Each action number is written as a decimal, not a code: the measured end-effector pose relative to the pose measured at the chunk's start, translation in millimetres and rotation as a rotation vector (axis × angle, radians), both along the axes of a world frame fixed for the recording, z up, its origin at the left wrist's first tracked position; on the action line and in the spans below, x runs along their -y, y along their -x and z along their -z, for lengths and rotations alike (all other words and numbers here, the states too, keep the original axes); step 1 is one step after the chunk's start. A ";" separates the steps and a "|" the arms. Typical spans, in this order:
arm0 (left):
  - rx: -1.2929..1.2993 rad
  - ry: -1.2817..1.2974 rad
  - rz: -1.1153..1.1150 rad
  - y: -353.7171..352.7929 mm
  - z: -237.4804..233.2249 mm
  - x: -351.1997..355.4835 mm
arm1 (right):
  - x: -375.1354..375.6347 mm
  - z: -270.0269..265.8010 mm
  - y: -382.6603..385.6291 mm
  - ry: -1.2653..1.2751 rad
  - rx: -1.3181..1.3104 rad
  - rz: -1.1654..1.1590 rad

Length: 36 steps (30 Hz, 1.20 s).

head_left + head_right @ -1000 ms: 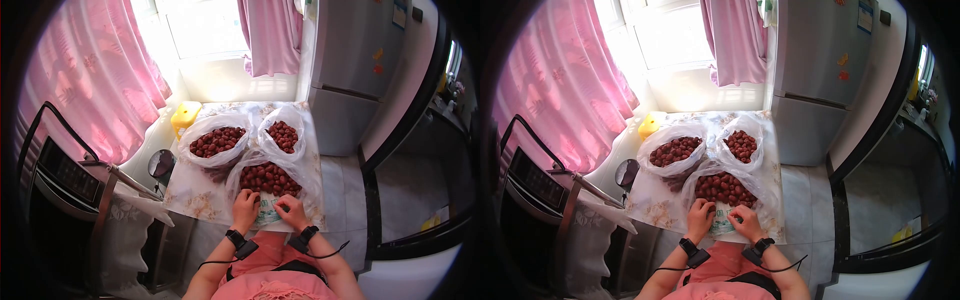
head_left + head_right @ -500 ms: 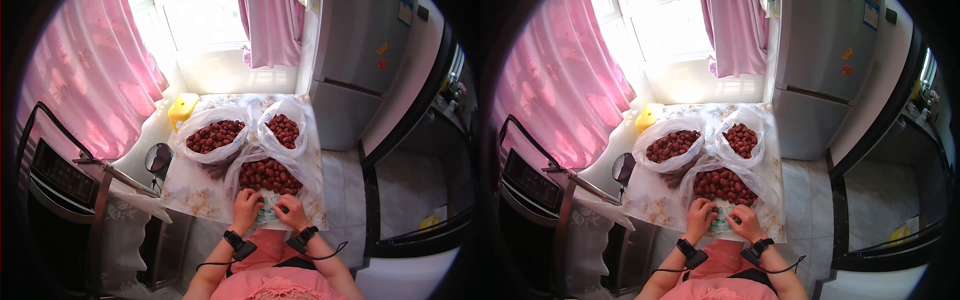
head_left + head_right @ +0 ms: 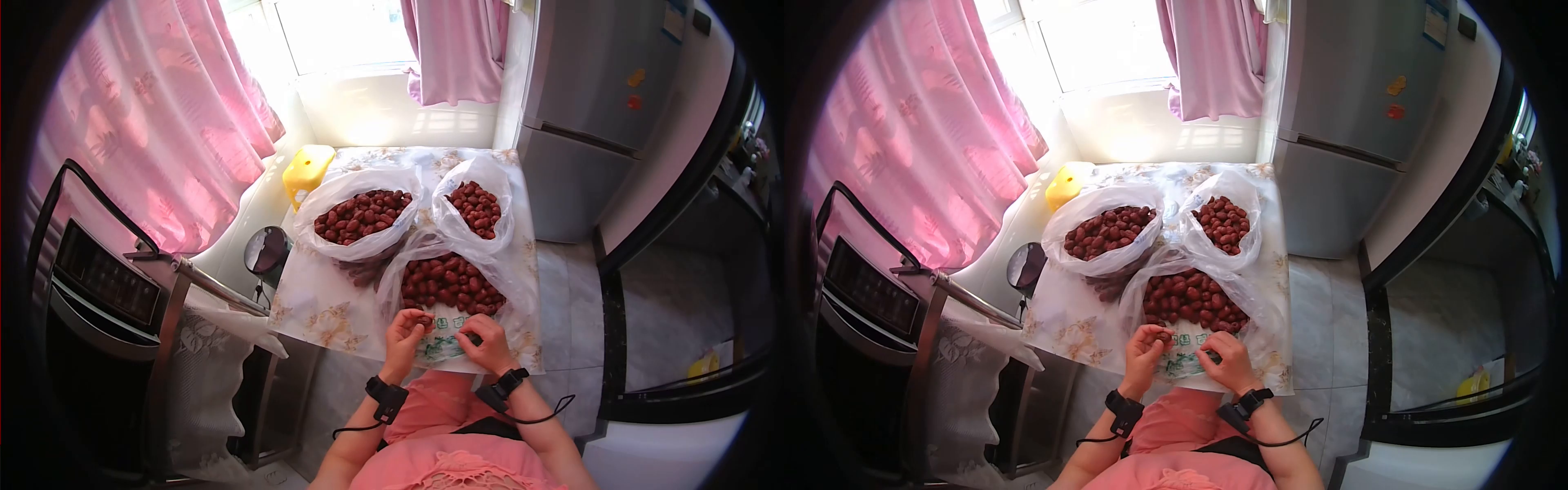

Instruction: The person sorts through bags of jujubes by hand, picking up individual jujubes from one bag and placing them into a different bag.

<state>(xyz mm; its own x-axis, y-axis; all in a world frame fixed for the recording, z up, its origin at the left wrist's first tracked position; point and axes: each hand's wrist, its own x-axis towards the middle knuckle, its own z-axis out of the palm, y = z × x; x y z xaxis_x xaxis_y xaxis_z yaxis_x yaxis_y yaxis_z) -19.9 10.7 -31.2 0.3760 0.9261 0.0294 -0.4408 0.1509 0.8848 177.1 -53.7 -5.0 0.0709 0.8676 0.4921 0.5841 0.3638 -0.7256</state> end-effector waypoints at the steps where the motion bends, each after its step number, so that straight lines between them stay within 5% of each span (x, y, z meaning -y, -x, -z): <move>1: 0.007 0.014 0.010 0.7 1.8 0.4 | 0.4 0.2 0.2 0.001 -0.004 0.007; 36: 0.075 0.054 -0.027 -0.8 10.2 -1.1 | -0.9 0.9 -1.0 0.000 0.031 -0.010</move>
<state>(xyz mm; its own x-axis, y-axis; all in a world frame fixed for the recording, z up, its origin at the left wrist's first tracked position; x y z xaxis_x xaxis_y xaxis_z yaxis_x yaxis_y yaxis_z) -19.1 11.8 -41.4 0.3492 0.9370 0.0065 -0.5101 0.1843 0.8401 178.1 -52.8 -5.9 0.0469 0.8680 0.4943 0.6025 0.3701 -0.7071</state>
